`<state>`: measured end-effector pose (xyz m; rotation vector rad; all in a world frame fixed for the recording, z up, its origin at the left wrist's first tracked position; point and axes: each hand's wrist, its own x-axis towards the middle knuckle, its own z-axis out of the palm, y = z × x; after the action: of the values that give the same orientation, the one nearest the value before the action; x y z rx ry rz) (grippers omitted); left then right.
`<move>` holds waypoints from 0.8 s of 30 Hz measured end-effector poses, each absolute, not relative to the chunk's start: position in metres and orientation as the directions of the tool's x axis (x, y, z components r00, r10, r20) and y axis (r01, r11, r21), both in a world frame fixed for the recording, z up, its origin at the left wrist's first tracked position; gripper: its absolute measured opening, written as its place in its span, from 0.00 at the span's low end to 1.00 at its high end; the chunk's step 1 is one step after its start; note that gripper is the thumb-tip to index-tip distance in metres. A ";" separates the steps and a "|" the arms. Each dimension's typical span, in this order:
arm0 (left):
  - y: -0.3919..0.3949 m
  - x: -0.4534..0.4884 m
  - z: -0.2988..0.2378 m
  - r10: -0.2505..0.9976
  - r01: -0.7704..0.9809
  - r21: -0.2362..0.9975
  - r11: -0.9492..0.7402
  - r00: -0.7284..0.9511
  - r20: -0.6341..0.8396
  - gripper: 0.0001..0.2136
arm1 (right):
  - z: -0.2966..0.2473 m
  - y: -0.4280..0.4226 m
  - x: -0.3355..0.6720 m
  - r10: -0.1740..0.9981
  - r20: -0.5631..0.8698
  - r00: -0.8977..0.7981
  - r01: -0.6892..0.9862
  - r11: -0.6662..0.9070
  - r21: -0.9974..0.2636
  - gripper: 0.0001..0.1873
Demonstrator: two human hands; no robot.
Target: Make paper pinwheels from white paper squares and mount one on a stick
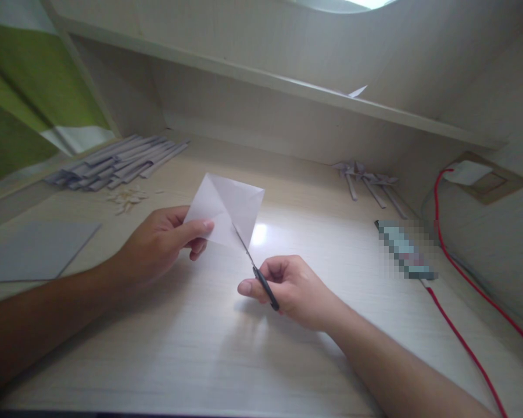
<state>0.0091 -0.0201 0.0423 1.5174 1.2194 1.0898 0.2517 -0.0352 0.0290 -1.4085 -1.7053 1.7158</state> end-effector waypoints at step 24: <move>-0.019 0.010 0.040 0.981 0.212 0.968 -0.132 0.166 0.098 0.17 | 0.025 -0.034 0.251 0.810 -0.374 -0.451 0.354 -0.223 -0.908 0.26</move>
<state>0.0095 -0.0190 0.0403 1.5296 1.1946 1.0620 0.2515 -0.0339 0.0252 -1.3780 -1.6738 1.7163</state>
